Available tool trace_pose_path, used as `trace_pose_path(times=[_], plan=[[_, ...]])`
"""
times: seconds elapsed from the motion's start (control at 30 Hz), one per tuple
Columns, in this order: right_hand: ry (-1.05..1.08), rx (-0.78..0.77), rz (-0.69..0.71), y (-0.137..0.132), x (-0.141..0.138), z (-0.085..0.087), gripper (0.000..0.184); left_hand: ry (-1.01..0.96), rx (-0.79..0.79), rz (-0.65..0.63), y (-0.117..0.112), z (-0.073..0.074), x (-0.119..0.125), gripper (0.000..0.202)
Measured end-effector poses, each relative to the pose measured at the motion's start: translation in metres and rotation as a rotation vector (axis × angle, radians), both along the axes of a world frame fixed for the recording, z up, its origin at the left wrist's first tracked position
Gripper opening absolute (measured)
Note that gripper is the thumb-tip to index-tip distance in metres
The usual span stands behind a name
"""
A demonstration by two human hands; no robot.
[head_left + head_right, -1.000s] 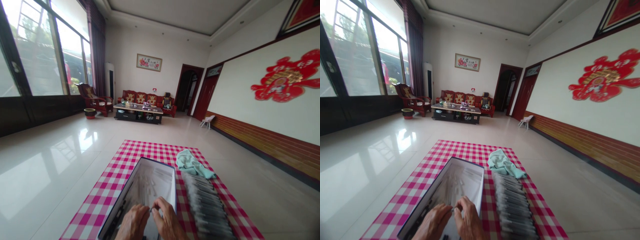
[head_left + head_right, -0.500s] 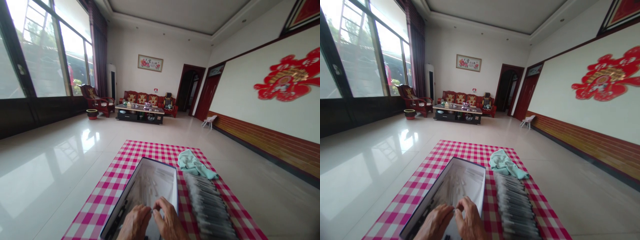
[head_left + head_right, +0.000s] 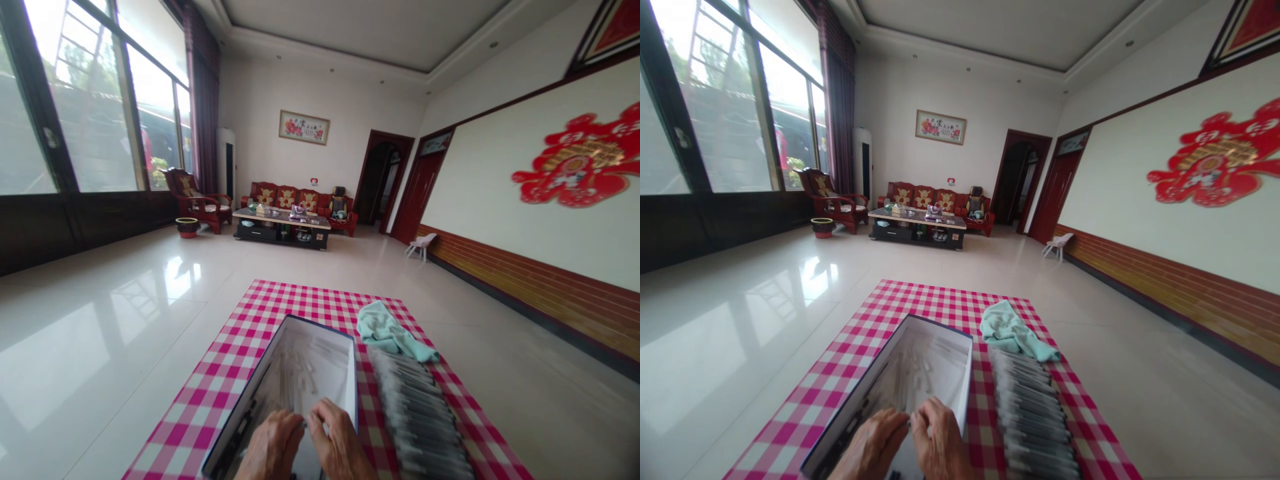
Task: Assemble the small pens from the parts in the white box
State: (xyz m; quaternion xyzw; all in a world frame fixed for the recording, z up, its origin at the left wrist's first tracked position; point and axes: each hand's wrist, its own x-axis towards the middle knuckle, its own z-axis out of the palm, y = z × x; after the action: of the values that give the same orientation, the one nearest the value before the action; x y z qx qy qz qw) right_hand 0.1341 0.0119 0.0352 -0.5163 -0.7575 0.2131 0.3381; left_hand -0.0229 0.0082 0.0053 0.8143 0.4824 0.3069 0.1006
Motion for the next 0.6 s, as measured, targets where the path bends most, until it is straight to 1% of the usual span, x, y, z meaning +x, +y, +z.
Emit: trace_pose_path(times=[0.07, 0.2, 0.27, 0.33, 0.4, 0.43, 0.47, 0.53, 0.6], plan=[[-0.024, -0.010, 0.010, 0.000, 0.000, 0.000, 0.030, 0.007, 0.001, 0.006, -0.001, 0.000, 0.000, 0.021], [-0.068, -0.009, -0.014, 0.003, 0.000, -0.007, 0.036, -0.018, 0.015, 0.004, -0.002, 0.000, 0.001, 0.020], [-0.049, -0.015, -0.022, 0.004, 0.000, -0.010, 0.038, -0.052, 0.039, -0.006, -0.002, 0.002, 0.000, 0.020], [0.025, -0.038, -0.057, 0.006, 0.000, -0.011, 0.038, -0.143, 0.107, -0.005, -0.002, 0.005, -0.002, 0.017], [0.128, -0.084, -0.136, 0.007, 0.001, -0.009, 0.040, -0.281, 0.165, 0.052, -0.001, 0.009, -0.005, 0.019], [0.176, -0.107, -0.183, 0.008, 0.002, -0.007, 0.041, -0.347, 0.156, 0.099, -0.001, 0.010, -0.007, 0.020], [0.216, -0.131, -0.222, 0.008, 0.002, -0.005, 0.043, -0.404, 0.106, 0.154, -0.001, 0.011, -0.009, 0.021], [0.271, -0.179, -0.261, 0.008, 0.002, 0.000, 0.045, -0.499, -0.085, 0.242, 0.000, 0.012, -0.012, 0.031], [0.305, -0.219, -0.228, 0.007, 0.001, 0.005, 0.046, -0.613, -0.314, 0.263, 0.002, 0.013, -0.013, 0.044]])
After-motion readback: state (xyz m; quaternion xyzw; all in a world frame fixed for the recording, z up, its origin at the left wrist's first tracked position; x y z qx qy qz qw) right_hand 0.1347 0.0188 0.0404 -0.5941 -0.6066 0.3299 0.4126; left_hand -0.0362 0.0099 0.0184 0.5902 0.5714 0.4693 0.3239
